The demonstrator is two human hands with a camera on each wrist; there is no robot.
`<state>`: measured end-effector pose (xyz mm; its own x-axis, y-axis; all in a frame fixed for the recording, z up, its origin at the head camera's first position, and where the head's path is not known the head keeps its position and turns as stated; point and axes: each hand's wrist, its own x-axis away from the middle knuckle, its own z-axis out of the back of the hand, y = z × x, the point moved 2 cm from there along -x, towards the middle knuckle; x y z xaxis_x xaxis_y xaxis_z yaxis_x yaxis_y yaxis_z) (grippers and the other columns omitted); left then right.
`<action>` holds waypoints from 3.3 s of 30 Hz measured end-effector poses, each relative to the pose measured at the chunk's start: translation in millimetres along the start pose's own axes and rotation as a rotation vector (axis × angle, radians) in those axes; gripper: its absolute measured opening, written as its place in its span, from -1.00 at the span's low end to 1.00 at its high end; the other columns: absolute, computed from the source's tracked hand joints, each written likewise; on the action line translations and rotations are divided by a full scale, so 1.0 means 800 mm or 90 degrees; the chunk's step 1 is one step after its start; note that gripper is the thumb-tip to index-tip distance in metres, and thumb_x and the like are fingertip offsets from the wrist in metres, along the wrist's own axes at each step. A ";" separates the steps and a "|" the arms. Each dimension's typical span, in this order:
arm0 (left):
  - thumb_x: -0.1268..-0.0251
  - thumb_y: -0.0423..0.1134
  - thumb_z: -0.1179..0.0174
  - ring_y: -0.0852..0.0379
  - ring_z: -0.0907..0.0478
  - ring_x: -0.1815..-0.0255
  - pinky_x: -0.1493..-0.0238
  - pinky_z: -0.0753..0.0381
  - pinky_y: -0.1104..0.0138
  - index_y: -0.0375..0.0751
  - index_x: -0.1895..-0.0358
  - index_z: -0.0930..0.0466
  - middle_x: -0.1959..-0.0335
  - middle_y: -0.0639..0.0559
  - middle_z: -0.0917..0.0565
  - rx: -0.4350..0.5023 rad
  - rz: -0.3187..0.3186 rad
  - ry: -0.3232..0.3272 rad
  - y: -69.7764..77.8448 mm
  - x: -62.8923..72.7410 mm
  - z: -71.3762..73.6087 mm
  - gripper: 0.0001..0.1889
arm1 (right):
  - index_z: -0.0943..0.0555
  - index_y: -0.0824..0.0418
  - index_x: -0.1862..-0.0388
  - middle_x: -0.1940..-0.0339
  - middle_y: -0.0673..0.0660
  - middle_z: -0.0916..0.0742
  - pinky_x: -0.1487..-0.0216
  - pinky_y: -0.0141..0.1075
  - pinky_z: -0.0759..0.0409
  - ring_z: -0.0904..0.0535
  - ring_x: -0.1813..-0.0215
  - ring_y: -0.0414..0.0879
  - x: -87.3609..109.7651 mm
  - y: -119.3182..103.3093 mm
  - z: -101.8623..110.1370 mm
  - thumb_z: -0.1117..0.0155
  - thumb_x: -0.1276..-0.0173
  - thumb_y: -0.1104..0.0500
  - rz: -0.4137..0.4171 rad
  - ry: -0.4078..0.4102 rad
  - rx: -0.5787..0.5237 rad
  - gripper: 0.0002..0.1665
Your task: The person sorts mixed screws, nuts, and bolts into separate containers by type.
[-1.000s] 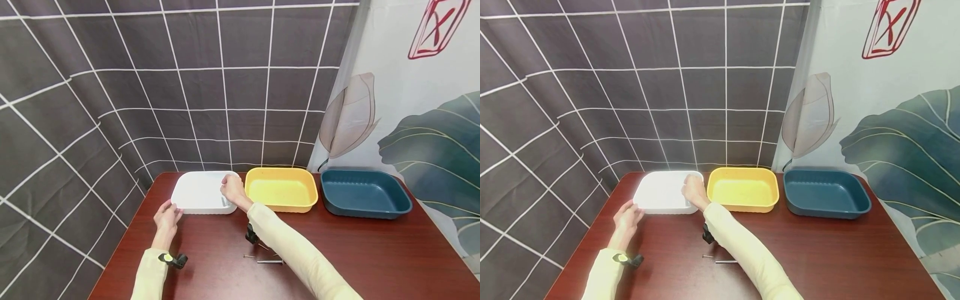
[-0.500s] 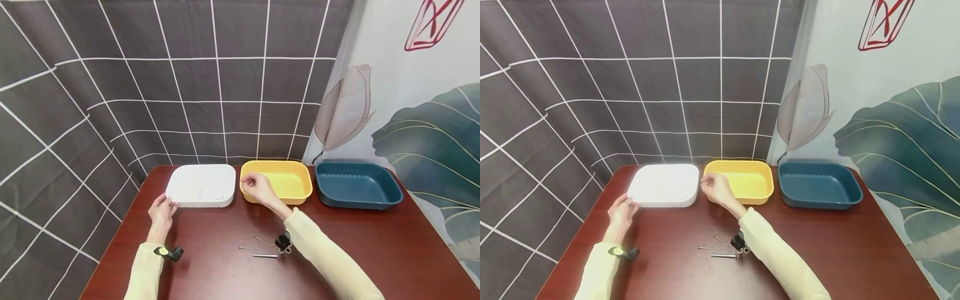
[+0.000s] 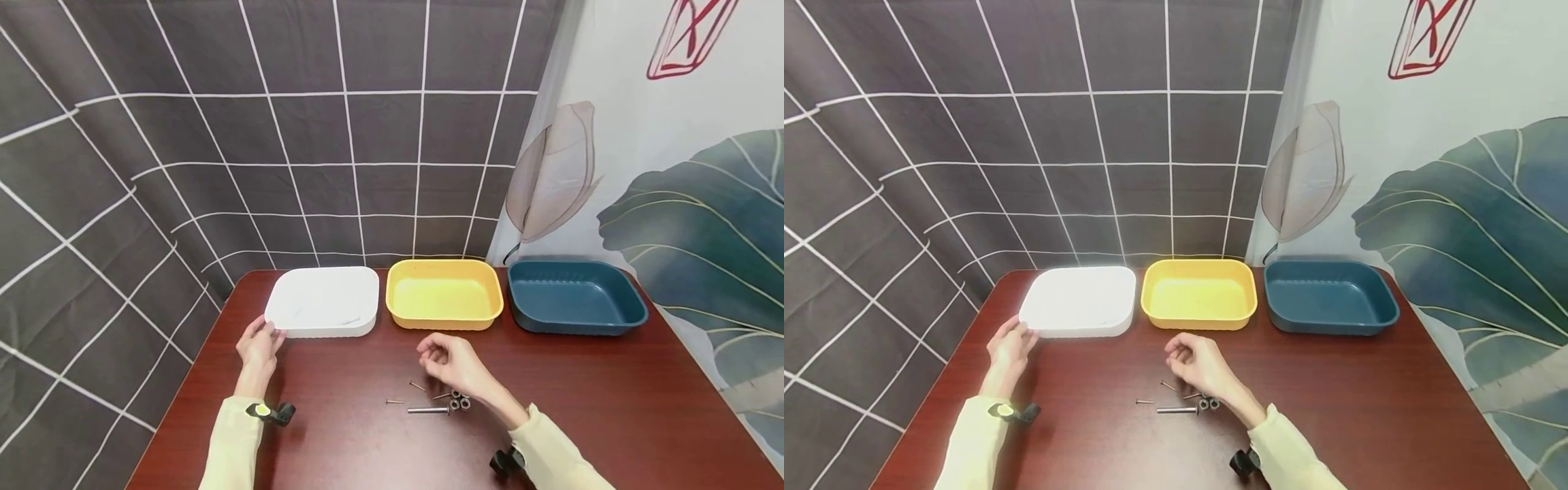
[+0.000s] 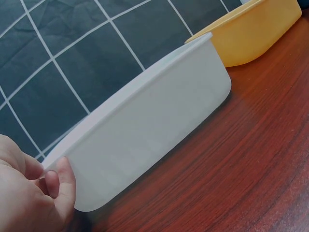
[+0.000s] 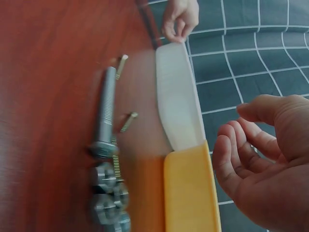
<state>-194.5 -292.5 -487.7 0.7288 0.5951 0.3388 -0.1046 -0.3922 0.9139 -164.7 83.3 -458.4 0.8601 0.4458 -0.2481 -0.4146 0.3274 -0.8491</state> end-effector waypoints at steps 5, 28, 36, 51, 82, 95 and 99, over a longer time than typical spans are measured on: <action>-0.43 -0.47 -0.05 0.26 -0.56 0.40 0.16 -0.73 0.44 -0.30 -0.40 -0.35 0.20 -0.03 -0.49 0.006 0.008 0.006 -0.002 0.000 0.001 -0.51 | -0.64 0.32 0.23 0.39 0.00 -0.66 0.44 -0.40 -0.63 -0.56 0.40 -0.23 0.026 0.006 -0.005 -0.37 -0.17 0.47 0.013 -0.002 0.018 -0.80; -0.44 -0.48 -0.03 0.28 -0.54 0.39 0.14 -0.71 0.47 -0.32 -0.43 -0.29 0.15 -0.03 -0.46 0.028 0.014 -0.018 0.002 0.006 0.000 -0.49 | -0.61 0.29 0.30 0.39 -0.02 -0.63 0.44 -0.38 -0.66 -0.57 0.38 -0.21 0.072 0.028 -0.035 -0.47 0.03 0.52 0.124 0.008 0.075 -0.68; -0.44 -0.49 -0.02 0.28 -0.53 0.41 0.17 -0.72 0.47 -0.33 -0.39 -0.32 0.19 -0.02 -0.45 0.036 0.009 -0.020 0.001 0.004 0.000 -0.53 | -0.62 0.27 0.31 0.38 0.03 -0.64 0.39 -0.37 -0.66 -0.57 0.37 -0.15 0.071 0.028 -0.042 -0.48 0.08 0.52 0.159 0.035 0.124 -0.64; -0.46 -0.49 -0.02 0.28 -0.52 0.41 0.13 -0.72 0.45 -0.36 -0.39 -0.31 0.30 0.01 -0.47 0.028 -0.001 -0.023 -0.001 0.001 0.001 -0.53 | -0.64 0.16 0.29 0.35 -0.10 -0.62 0.32 -0.42 -0.54 -0.51 0.28 -0.25 0.071 0.026 -0.046 -0.51 0.02 0.42 0.125 0.001 0.200 -0.67; -0.48 -0.46 -0.02 0.25 -0.54 0.32 0.08 -0.71 0.44 -0.33 -0.44 -0.29 0.19 -0.01 -0.45 0.010 -0.003 -0.019 -0.003 0.000 0.001 -0.50 | -0.62 0.06 0.45 0.48 -0.17 -0.51 0.41 -0.44 -0.48 -0.40 0.34 -0.30 0.066 0.023 -0.054 -0.51 0.03 0.37 0.128 -0.072 0.336 -0.72; -0.47 -0.46 -0.03 0.26 -0.54 0.34 0.07 -0.71 0.43 -0.32 -0.45 -0.29 0.22 0.01 -0.47 0.010 -0.003 -0.016 -0.002 0.001 0.003 -0.49 | -0.65 0.16 0.44 0.47 -0.15 -0.56 0.43 -0.53 -0.53 -0.47 0.39 -0.31 0.051 0.012 -0.039 -0.44 -0.01 0.47 0.135 -0.048 0.231 -0.75; -0.47 -0.46 -0.04 0.25 -0.55 0.34 0.07 -0.71 0.43 -0.32 -0.44 -0.30 0.22 0.00 -0.48 0.007 0.000 -0.015 -0.002 0.003 0.003 -0.50 | -0.66 0.18 0.43 0.46 -0.12 -0.58 0.42 -0.54 -0.56 -0.49 0.39 -0.31 0.038 0.009 -0.032 -0.43 -0.03 0.49 0.146 -0.037 0.198 -0.76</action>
<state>-191.2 -292.0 -489.2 0.7450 0.5776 0.3337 -0.0979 -0.4002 0.9112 -134.1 77.9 -484.3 0.7203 0.5799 -0.3807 -0.6719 0.4468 -0.5907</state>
